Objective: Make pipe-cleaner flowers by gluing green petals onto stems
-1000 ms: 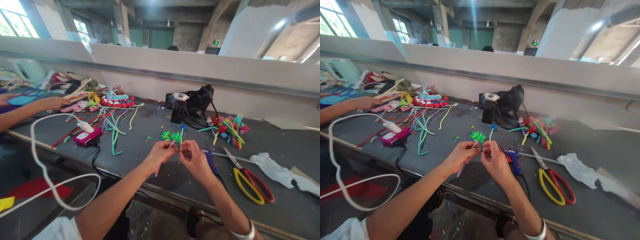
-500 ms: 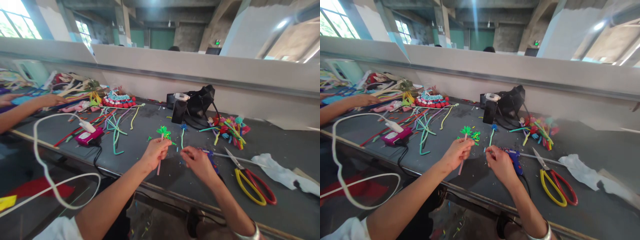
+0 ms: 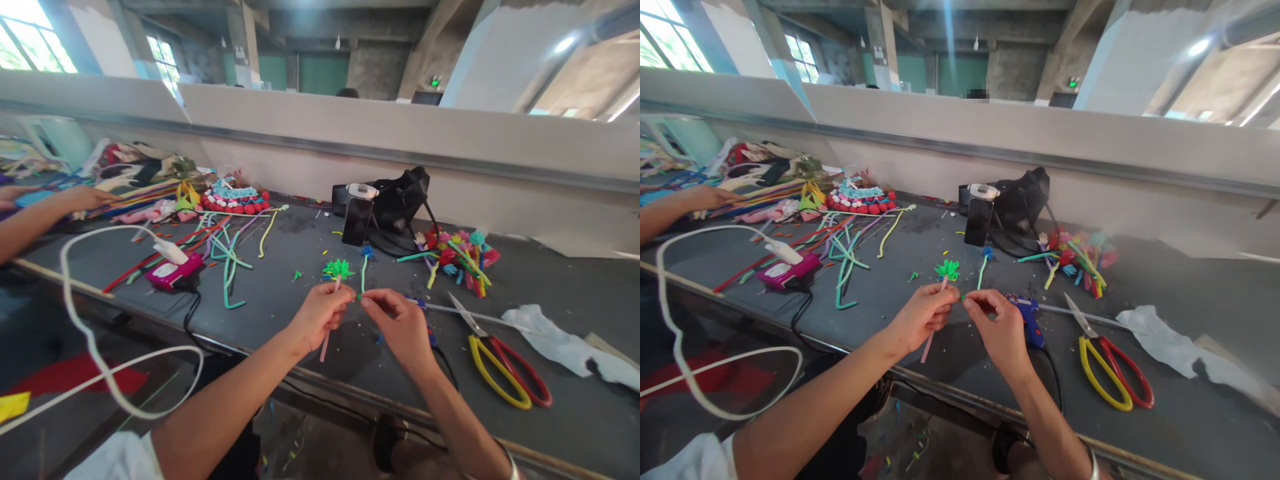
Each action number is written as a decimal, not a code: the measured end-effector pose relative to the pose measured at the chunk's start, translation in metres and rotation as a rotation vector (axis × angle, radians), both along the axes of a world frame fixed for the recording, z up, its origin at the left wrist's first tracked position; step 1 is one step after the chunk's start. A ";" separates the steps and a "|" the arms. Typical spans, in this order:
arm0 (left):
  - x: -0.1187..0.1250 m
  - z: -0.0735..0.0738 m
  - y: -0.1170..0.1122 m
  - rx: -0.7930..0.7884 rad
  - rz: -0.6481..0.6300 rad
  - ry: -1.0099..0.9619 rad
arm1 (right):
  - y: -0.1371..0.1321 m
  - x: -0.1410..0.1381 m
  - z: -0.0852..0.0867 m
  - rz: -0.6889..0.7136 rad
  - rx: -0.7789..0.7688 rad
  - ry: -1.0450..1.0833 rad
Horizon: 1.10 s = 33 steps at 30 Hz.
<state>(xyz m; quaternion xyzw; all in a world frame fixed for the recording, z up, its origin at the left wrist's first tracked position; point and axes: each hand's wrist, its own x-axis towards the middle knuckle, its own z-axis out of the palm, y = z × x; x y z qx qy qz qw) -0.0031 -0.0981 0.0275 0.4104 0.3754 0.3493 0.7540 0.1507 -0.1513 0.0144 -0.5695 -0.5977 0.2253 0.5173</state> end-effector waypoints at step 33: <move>0.012 -0.004 -0.016 0.511 0.048 0.340 | -0.008 0.011 0.013 -0.224 0.424 -0.711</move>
